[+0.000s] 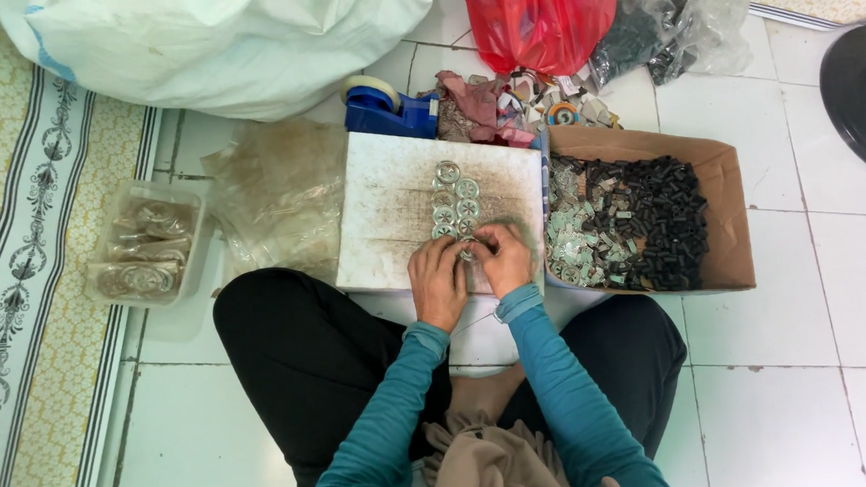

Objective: The person sorts small metal components by hand, placing them onto a white board and transferring them into a plastic bag.

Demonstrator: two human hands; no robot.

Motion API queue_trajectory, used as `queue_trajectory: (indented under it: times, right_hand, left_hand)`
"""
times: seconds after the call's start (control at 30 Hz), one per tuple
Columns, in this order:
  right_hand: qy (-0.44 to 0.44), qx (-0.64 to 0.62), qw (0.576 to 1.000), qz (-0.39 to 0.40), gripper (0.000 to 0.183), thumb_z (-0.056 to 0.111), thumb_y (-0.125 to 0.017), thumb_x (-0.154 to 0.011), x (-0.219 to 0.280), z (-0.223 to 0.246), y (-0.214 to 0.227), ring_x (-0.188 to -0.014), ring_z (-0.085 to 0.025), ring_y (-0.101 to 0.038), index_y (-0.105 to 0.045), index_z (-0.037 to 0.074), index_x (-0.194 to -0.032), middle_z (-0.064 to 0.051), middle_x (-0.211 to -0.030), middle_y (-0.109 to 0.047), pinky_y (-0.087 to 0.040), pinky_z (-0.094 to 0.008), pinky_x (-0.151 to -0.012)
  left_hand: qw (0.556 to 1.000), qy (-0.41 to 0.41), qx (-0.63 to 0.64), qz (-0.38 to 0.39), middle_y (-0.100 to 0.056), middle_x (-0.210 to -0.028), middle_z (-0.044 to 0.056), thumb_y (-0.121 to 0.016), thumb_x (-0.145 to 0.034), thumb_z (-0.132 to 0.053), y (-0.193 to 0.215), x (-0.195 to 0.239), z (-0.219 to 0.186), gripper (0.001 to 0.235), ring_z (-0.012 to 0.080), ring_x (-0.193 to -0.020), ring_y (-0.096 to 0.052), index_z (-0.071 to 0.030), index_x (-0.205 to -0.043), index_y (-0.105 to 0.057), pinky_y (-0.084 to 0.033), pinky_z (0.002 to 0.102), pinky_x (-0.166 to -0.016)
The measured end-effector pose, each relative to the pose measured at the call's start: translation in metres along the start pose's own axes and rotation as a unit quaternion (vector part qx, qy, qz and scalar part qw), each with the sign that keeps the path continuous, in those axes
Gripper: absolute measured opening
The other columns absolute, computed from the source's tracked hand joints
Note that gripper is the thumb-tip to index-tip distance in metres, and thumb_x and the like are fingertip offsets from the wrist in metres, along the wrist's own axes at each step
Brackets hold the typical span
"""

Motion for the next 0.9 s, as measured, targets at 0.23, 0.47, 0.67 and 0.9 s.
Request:
queue_trajectory:
  times: [0.23,0.47,0.67,0.9]
  right_hand:
    - [0.124,-0.070,0.989,-0.040,0.018,0.027,-0.086,-0.080,0.011,0.070,-0.021,-0.085,-0.027,-0.071,-0.077,0.029,-0.095,0.002,-0.079,-0.061,-0.059,-0.039,-0.076]
    - [0.360,-0.130,0.924,0.010,0.018,0.010,-0.078,-0.085,0.023,0.200,-0.100,-0.099,-0.033,-0.068,-0.075,0.016,-0.101,-0.007,-0.098,-0.067,-0.057,-0.043,-0.086]
    - [0.464,0.116,0.878,0.026,0.012,0.020,-0.071,-0.094,0.028,0.246,-0.187,-0.120,-0.022,-0.057,-0.076,0.022,-0.104,0.000,-0.120,-0.066,-0.037,-0.048,-0.108]
    - [0.394,0.359,0.834,0.145,0.025,0.022,-0.063,-0.097,0.023,0.242,-0.231,-0.134,-0.026,-0.051,-0.072,0.019,-0.119,-0.005,-0.132,-0.067,-0.008,-0.057,-0.124]
  left_hand:
    - [0.977,0.115,0.177,0.006,-0.064,-0.121,0.008,-0.058,-0.097,-0.001,0.054,-0.025,0.043,0.029,0.0320,-0.116,-0.063,-0.014,-0.122,-0.069,-0.049,0.045,-0.102]
    - [0.965,0.231,0.116,0.038,-0.065,-0.111,0.015,-0.056,-0.098,-0.001,0.112,-0.052,0.132,0.028,0.0359,-0.102,-0.070,-0.009,-0.123,-0.065,-0.058,0.047,-0.089]
    - [0.931,0.325,-0.040,0.161,-0.055,-0.137,0.018,-0.049,-0.100,-0.003,0.098,-0.051,0.259,0.040,0.0382,-0.131,-0.054,-0.012,-0.138,-0.056,-0.052,0.049,-0.103]
    - [0.876,0.318,-0.235,0.276,-0.037,-0.156,0.021,-0.056,-0.101,-0.011,0.066,-0.047,0.285,0.050,0.0389,-0.142,-0.040,-0.012,-0.150,-0.045,-0.050,0.052,-0.102]
Point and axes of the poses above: each hand's wrist, its own x-axis away from the middle knuckle, its own y-axis out of the back of the hand, z = x × y, the point moved 8 cm from there along -x, towards the middle knuckle
